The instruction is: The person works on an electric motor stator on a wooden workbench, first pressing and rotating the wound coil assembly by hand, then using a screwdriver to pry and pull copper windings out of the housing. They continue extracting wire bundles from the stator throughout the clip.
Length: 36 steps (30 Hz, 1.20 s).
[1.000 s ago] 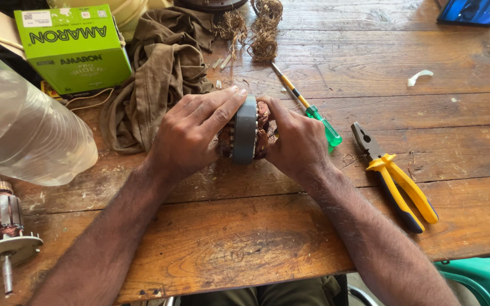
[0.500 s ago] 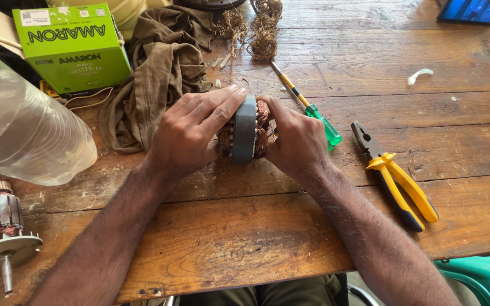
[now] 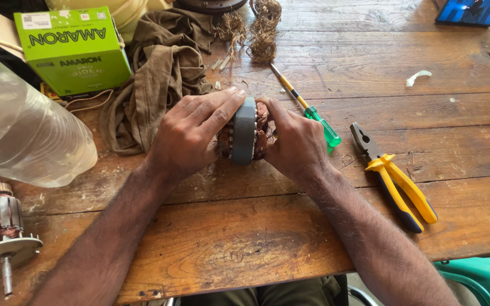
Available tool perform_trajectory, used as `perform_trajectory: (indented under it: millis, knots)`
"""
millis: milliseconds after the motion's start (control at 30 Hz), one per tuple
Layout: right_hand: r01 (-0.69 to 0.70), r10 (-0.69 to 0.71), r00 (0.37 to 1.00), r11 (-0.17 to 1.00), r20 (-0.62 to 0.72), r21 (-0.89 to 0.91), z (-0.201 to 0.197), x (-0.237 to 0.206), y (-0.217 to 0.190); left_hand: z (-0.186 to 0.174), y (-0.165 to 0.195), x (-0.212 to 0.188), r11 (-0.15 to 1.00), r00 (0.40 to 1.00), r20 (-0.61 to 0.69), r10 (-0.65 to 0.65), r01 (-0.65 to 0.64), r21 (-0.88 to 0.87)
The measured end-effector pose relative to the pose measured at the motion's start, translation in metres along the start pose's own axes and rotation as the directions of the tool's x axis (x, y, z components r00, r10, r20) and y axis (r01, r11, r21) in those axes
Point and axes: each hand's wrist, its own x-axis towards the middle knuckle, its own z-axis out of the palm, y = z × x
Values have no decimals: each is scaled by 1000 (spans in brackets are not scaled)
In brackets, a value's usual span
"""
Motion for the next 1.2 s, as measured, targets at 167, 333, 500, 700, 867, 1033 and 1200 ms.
perform_trajectory:
  millis: [167,333,500,700,867,1033,1200]
  knots:
    - [73,-70,994,996,-85,42,-2,-2,-4,-2,1,0,1000,1000,3,-5,5,-22]
    - [57,-53,995,998,-89,40,-2,-1,-7,-4,2,2,999,1000,3,-10,10,-40]
    - [46,-43,997,998,-70,43,-2,-2,-7,-5,2,2,999,1000,9,-12,12,-35]
    - [36,-34,997,999,-65,31,-2,-2,-6,-4,2,0,1000,1000,15,-18,18,-17]
    - [47,-43,997,998,-68,48,-2,-2,-5,1,0,0,1000,1000,-15,3,-3,-22]
    - [29,-26,998,998,-60,48,-1,-1,-5,0,-1,0,1000,1000,-3,0,0,-5]
    - [64,-60,996,996,-71,54,-2,-2,-4,0,-1,0,1000,1000,-4,4,-4,-10]
